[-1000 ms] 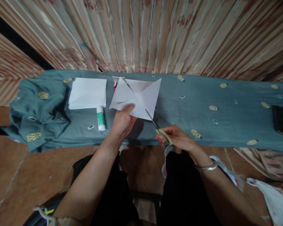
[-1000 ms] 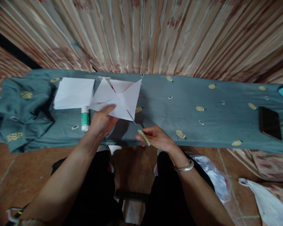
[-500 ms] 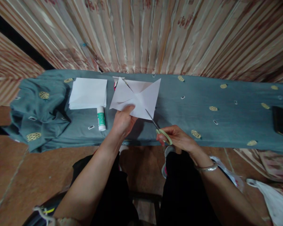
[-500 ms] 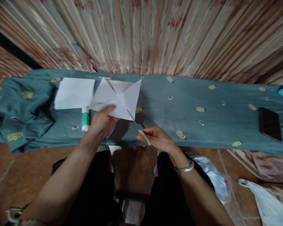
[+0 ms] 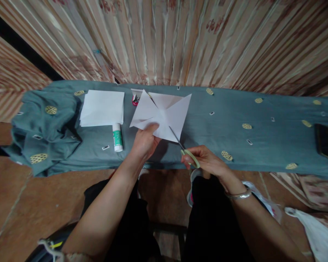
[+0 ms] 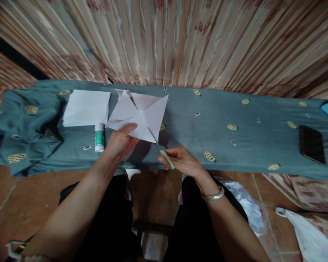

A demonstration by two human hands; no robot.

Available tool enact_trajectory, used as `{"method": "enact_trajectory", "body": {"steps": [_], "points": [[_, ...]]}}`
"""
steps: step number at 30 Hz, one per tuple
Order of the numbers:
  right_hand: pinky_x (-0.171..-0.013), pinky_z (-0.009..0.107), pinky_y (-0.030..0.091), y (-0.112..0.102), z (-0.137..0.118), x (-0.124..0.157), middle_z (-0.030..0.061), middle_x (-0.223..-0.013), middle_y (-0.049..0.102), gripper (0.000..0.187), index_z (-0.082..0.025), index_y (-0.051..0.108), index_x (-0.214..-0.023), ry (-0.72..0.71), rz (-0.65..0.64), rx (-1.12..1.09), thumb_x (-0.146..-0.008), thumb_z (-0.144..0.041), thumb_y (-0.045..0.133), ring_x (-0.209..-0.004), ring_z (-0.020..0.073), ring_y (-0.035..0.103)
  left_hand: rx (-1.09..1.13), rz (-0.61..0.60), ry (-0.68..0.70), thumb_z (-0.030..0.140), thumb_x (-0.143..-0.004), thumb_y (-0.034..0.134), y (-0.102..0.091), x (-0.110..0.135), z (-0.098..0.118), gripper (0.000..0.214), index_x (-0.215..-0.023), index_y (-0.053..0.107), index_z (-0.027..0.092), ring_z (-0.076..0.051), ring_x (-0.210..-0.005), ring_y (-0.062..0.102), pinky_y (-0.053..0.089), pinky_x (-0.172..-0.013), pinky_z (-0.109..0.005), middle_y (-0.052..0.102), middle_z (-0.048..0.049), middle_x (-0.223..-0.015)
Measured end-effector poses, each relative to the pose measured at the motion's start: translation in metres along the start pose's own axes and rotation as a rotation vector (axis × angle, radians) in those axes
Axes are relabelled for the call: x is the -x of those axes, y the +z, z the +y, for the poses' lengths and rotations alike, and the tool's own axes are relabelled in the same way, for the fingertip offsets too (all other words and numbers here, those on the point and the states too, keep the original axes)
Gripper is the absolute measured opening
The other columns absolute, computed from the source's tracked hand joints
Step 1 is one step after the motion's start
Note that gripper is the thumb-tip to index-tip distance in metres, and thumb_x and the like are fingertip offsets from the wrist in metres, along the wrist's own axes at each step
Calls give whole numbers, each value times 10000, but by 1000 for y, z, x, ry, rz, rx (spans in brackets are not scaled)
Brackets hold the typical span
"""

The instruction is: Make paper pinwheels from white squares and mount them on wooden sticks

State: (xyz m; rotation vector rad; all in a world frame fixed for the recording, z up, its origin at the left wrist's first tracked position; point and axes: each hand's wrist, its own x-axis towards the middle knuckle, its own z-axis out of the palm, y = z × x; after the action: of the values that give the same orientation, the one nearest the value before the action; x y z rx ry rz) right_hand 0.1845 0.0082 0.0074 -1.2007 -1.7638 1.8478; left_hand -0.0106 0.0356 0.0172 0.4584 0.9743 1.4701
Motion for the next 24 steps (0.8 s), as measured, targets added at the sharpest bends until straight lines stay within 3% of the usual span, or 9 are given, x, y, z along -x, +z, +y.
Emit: {"method": "enact_trajectory", "body": {"steps": [8, 24], "points": [[-528, 283, 344, -1, 5, 0, -1, -581, 500, 613, -108, 634, -688, -2, 23, -15, -741, -716, 584, -557, 109, 428, 55, 0, -27, 41, -666, 607, 3, 4, -3, 430, -1068, 584, 190, -208, -857, 696, 523, -852, -350, 696, 8, -786], [-558, 288, 315, 0, 0, -2, 2, -580, 488, 612, -136, 580, -574, -18, 31, 22, -721, -730, 592, -575, 110, 417, 51, -13, -26, 47, -670, 593, 2, 4, -2, 430, -1078, 563, 183, -206, -890, 692, 525, -850, -332, 695, -1, -799]]}}
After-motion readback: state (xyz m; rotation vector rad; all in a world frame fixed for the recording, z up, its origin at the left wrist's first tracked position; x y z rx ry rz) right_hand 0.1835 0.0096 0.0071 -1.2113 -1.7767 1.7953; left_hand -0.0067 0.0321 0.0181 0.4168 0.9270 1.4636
